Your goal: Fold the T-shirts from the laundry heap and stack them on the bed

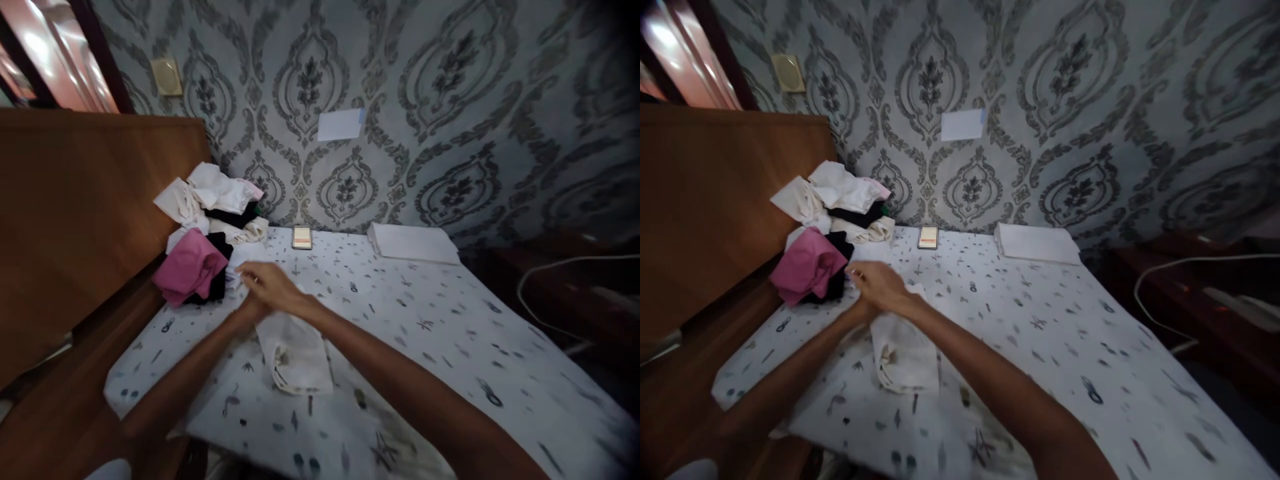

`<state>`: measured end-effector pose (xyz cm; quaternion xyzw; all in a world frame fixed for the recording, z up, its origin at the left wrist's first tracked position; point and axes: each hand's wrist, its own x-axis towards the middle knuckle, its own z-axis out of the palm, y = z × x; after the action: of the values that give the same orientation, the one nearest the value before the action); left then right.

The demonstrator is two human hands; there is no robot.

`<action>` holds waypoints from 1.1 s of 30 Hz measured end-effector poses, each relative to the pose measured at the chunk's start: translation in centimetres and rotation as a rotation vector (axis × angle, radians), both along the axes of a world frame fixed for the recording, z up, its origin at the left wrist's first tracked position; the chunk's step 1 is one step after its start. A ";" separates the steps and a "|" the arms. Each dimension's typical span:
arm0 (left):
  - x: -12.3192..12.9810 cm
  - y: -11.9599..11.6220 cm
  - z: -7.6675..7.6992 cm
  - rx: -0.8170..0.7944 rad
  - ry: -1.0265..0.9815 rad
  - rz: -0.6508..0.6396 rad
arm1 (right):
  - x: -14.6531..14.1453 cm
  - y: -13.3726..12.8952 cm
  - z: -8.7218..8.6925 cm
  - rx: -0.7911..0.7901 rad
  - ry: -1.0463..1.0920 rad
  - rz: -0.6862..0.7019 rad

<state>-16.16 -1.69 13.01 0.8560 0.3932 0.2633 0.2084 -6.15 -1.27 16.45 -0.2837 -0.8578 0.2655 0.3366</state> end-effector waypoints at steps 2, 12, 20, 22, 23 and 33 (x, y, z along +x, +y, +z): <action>0.0 0.3 1.6 0.032 -0.065 0.056 | 4.4 -0.5 0.5 0.001 0.218 -0.208; 6.3 -0.6 13.5 0.267 -0.279 -0.069 | 13.4 -6.4 0.0 -0.349 0.338 -0.244; 8.8 -0.3 17.1 0.085 -0.317 -0.087 | 20.7 -6.2 3.9 -0.123 0.346 -0.376; 8.5 -0.2 17.8 -0.001 -0.296 -0.082 | 22.2 -6.7 6.0 0.065 0.229 -0.436; 8.3 -0.2 18.1 -0.048 -0.262 -0.091 | 22.8 -7.0 7.0 0.157 0.166 -0.477; 5.1 1.4 16.4 0.065 0.591 -0.125 | 21.2 -12.7 9.9 0.155 0.203 -0.436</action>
<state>-11.08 -0.26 29.41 0.9243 0.3747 0.0020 0.0733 15.09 -13.92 26.30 -0.4071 -0.7560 0.1470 0.4910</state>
